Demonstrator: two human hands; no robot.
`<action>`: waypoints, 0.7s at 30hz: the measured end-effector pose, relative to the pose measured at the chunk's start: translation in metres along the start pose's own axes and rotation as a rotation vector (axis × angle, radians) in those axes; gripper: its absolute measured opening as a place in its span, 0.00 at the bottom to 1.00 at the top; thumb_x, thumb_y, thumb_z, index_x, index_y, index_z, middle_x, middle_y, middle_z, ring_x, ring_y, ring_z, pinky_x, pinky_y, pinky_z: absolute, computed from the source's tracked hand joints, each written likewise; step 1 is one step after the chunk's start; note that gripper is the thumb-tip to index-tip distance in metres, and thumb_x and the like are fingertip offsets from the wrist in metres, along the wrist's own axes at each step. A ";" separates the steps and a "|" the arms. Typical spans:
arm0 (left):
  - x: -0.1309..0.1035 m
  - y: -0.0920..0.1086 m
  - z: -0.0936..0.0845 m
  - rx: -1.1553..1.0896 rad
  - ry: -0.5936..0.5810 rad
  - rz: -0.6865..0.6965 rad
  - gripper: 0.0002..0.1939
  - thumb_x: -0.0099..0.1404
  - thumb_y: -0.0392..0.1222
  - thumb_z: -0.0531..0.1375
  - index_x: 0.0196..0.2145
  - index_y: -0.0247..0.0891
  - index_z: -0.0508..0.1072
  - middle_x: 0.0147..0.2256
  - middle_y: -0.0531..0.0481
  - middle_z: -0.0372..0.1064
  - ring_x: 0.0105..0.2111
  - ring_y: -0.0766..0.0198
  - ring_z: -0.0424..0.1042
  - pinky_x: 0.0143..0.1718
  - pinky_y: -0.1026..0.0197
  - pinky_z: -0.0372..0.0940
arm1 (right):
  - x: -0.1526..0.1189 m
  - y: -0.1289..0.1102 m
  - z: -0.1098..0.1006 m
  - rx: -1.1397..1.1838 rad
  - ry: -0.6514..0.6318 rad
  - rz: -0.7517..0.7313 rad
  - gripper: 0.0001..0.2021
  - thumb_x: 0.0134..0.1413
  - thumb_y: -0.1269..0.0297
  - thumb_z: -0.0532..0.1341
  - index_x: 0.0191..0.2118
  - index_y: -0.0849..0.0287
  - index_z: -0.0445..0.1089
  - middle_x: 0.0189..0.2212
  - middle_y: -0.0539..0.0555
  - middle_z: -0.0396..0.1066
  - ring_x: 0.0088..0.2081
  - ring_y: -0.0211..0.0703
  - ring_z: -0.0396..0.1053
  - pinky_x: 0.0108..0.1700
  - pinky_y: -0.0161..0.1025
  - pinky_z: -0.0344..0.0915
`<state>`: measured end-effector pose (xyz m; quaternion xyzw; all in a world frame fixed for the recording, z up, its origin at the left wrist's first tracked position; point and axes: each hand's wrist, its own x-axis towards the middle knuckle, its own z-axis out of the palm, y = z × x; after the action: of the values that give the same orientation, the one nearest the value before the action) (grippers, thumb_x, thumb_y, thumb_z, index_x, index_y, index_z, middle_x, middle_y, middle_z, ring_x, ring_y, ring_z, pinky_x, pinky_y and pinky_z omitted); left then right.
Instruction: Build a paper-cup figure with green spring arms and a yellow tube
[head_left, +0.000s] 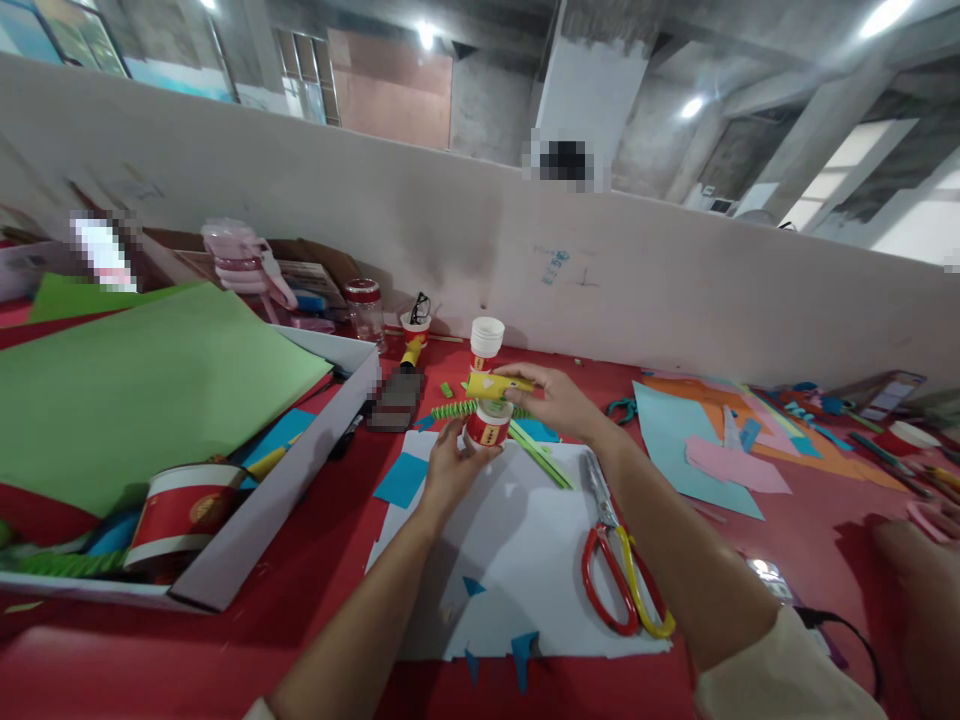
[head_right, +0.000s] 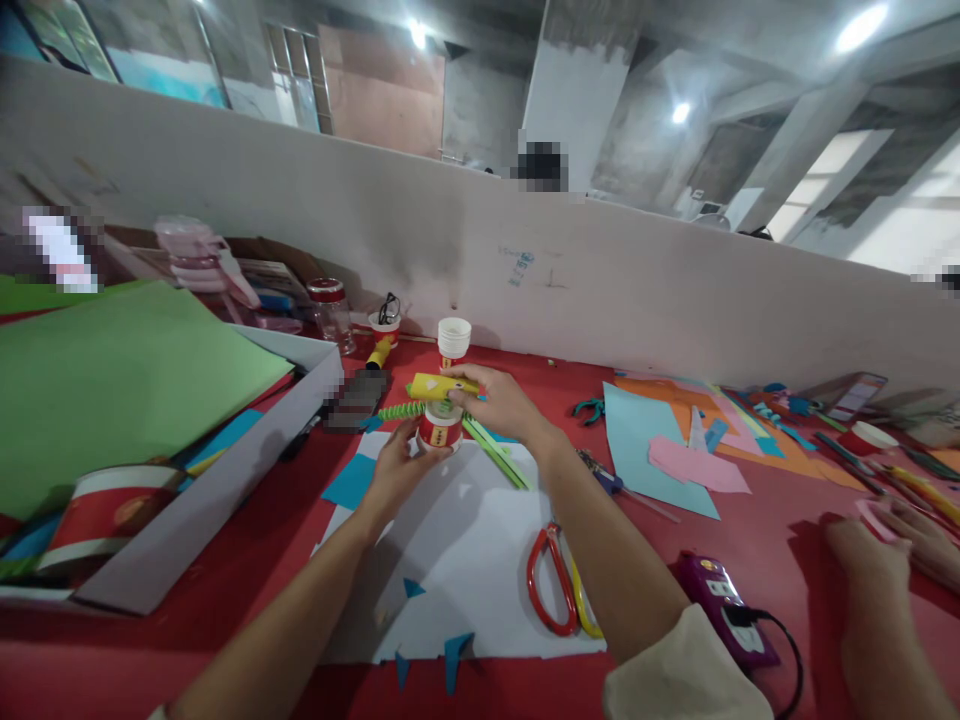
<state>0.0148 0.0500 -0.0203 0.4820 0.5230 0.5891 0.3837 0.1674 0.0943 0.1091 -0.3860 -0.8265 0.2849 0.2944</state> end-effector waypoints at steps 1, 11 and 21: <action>0.000 0.000 0.000 0.001 0.002 0.000 0.26 0.47 0.45 0.69 0.44 0.38 0.73 0.45 0.44 0.74 0.44 0.54 0.74 0.43 0.55 0.69 | 0.000 -0.001 -0.001 -0.015 0.006 -0.002 0.15 0.59 0.69 0.61 0.52 0.55 0.73 0.51 0.56 0.74 0.52 0.45 0.71 0.56 0.46 0.64; 0.002 -0.010 0.003 0.055 0.066 0.032 0.26 0.44 0.44 0.71 0.43 0.40 0.74 0.43 0.46 0.73 0.46 0.51 0.72 0.49 0.49 0.66 | -0.005 -0.009 -0.006 -0.046 0.082 -0.023 0.15 0.60 0.63 0.61 0.52 0.55 0.73 0.51 0.56 0.74 0.52 0.45 0.71 0.55 0.45 0.65; 0.002 -0.015 0.004 0.049 0.067 0.026 0.29 0.43 0.45 0.71 0.44 0.38 0.73 0.43 0.44 0.73 0.47 0.50 0.72 0.50 0.47 0.66 | -0.030 -0.030 -0.020 0.028 0.417 0.029 0.14 0.62 0.55 0.58 0.48 0.54 0.73 0.48 0.55 0.76 0.49 0.46 0.72 0.52 0.45 0.67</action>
<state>0.0173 0.0554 -0.0347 0.4779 0.5435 0.5970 0.3461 0.1834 0.0587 0.1355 -0.4445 -0.7378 0.2146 0.4605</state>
